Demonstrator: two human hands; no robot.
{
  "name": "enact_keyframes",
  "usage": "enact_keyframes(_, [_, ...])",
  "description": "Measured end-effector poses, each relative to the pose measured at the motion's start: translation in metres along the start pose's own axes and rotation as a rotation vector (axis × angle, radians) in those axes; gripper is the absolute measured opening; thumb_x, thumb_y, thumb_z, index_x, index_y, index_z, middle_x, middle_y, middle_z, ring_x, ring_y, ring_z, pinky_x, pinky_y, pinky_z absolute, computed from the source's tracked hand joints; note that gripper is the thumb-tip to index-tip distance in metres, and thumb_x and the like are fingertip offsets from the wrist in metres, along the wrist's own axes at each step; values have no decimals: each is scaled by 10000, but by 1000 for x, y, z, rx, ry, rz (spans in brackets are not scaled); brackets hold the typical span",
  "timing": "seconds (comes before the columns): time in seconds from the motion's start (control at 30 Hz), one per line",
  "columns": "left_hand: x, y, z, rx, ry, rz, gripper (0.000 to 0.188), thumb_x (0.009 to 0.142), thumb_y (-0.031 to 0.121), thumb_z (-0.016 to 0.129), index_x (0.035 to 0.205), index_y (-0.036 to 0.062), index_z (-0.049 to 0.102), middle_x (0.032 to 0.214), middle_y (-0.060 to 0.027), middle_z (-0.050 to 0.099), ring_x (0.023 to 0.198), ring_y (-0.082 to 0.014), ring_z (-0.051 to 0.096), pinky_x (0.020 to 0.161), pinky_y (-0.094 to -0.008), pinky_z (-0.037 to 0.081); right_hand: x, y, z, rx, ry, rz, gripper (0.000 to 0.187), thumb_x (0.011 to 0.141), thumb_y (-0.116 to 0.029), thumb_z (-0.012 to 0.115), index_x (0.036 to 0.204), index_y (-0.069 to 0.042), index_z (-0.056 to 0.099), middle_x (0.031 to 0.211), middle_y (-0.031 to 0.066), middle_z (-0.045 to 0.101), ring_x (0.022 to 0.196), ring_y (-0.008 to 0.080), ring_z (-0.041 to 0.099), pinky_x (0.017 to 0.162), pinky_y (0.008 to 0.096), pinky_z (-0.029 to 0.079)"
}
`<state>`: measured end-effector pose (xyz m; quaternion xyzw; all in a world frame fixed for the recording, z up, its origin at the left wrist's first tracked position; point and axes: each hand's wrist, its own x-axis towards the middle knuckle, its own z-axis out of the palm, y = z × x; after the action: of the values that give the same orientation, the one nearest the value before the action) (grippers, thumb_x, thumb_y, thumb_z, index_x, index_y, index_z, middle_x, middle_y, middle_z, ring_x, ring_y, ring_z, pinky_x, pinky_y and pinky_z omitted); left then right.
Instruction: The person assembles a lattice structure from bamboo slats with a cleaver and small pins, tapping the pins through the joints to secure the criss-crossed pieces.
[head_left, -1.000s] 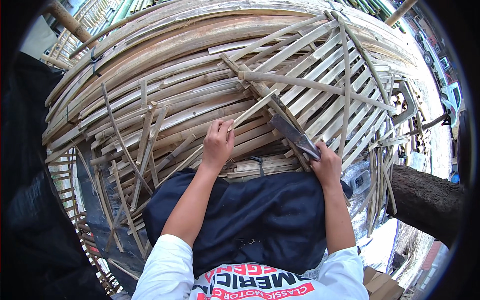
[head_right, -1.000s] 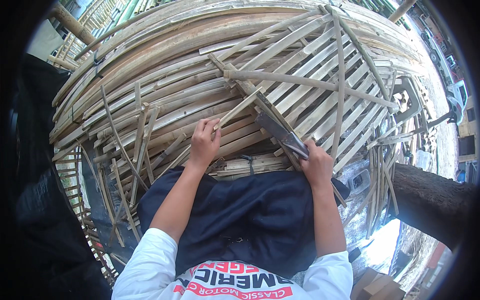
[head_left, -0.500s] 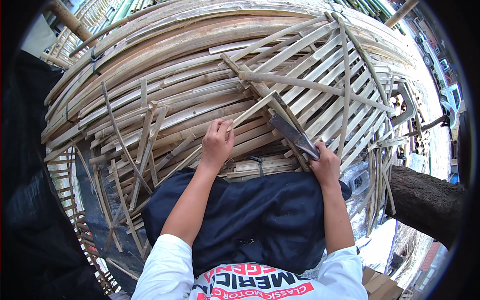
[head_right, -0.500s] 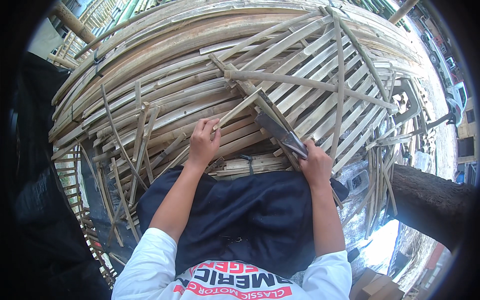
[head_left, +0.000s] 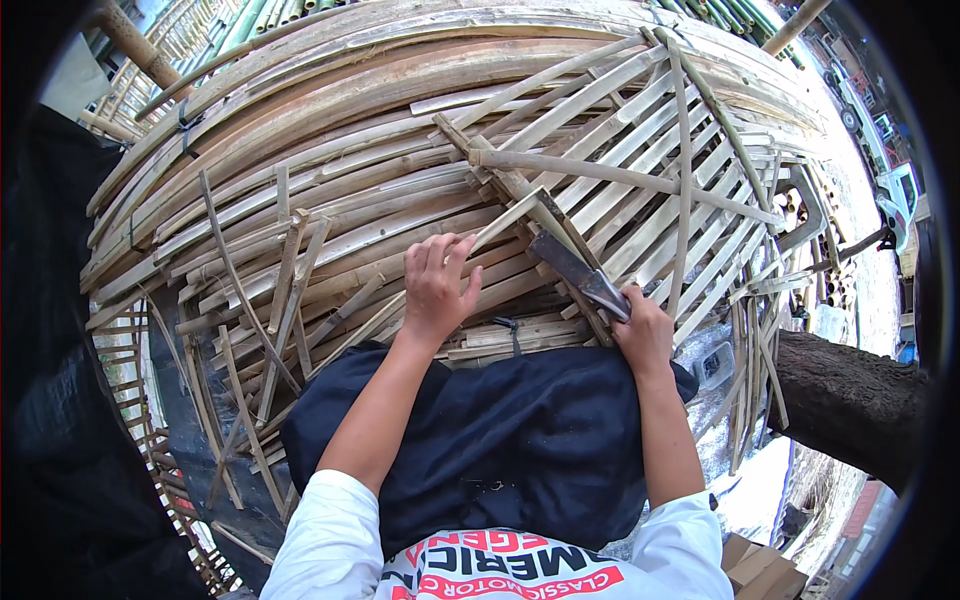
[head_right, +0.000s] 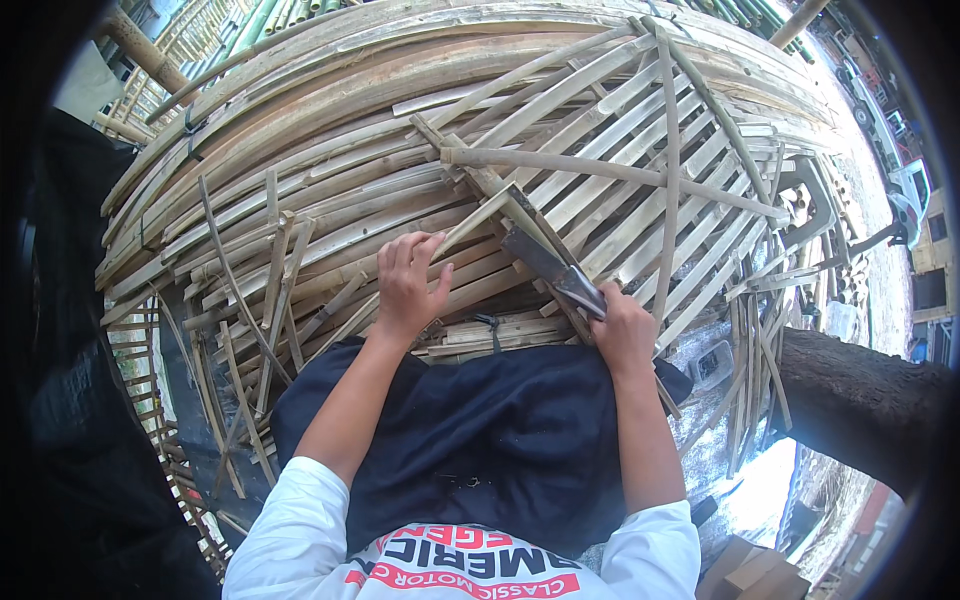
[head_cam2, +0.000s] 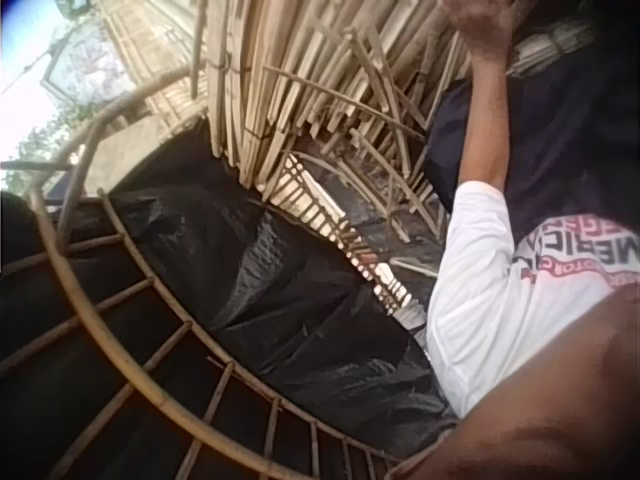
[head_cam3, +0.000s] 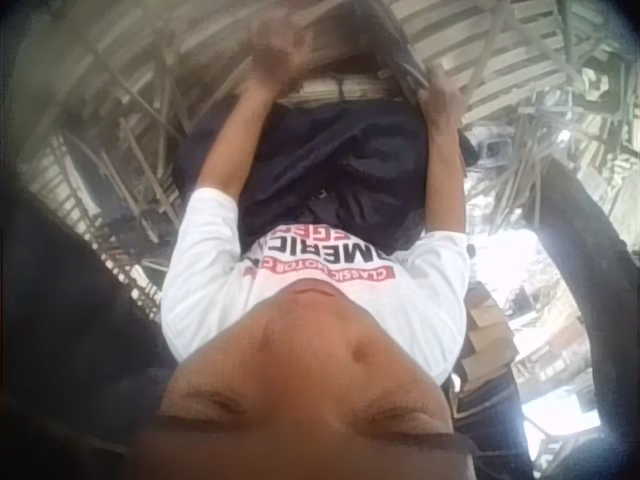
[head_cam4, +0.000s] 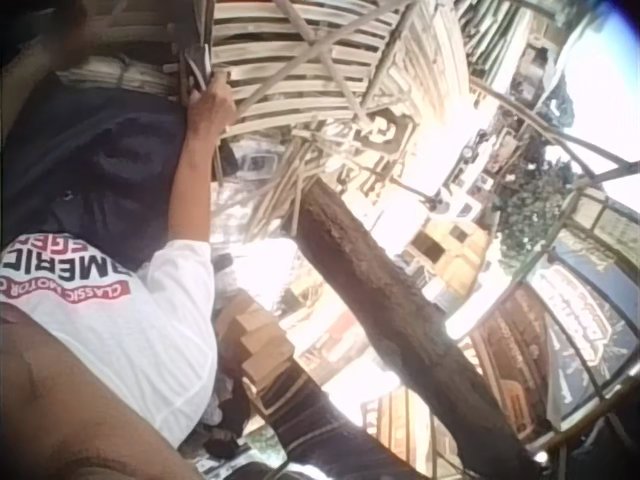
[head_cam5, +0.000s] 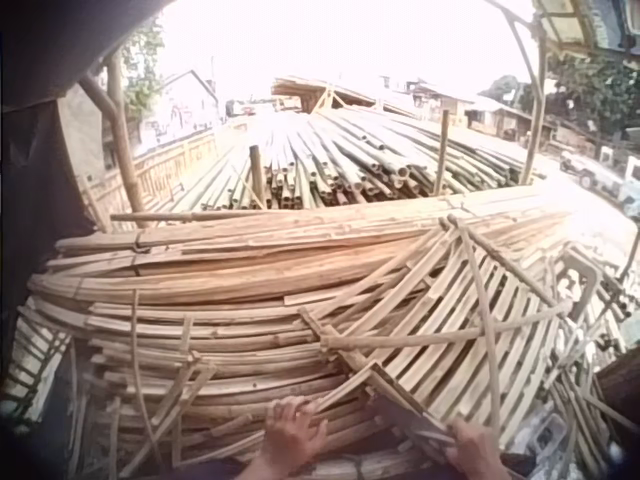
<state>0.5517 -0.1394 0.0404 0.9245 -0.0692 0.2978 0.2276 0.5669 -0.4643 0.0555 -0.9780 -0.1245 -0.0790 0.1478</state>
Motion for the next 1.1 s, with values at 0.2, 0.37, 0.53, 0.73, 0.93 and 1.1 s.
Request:
enact_keyframes(0.2, [34,10,24,-104,33,81,363,835,128,728,1183,99,629,1105,-100,613,1036,-315,599,917,-454,451,1,-1,0,5,-19,-3,318,757,-119,772,1046,-104,640,780,147,687,752,348,700,681,462,545])
enact_keyframes(0.37, [70,8,37,-248,-229,-314,268,894,233,714,1083,48,674,982,-132,682,905,-309,664,809,-425,515,0,0,-1,28,-13,-8,349,739,-100,786,1053,-108,634,792,143,687,763,349,699,696,461,546])
enact_keyframes(0.53, [74,1,45,-325,-411,-483,363,940,356,694,938,-7,722,836,-190,735,783,-303,716,740,-394,547,0,2,-1,44,6,-13,333,745,-93,775,1049,-111,638,781,141,686,760,338,702,688,450,548])
enact_keyframes(0.73, [67,-5,48,-291,-525,-468,408,981,410,619,903,22,720,740,-197,701,746,-368,702,708,-471,527,1,1,-1,58,-1,2,270,768,-108,740,1024,-110,653,778,144,695,751,341,704,667,455,547])
enact_keyframes(0.93, [70,-3,51,-370,-488,-515,444,1014,385,578,834,-12,667,712,-230,661,729,-418,670,694,-471,518,0,3,-1,76,31,-19,308,751,-106,766,1037,-117,652,761,144,680,733,336,701,681,447,552])
enact_keyframes(1.1, [69,-1,55,-371,-430,-516,486,968,458,628,841,-9,672,753,-216,691,765,-398,686,716,-460,528,0,3,0,74,25,-13,307,753,-117,766,1038,-123,652,765,144,681,734,338,701,681,453,551])
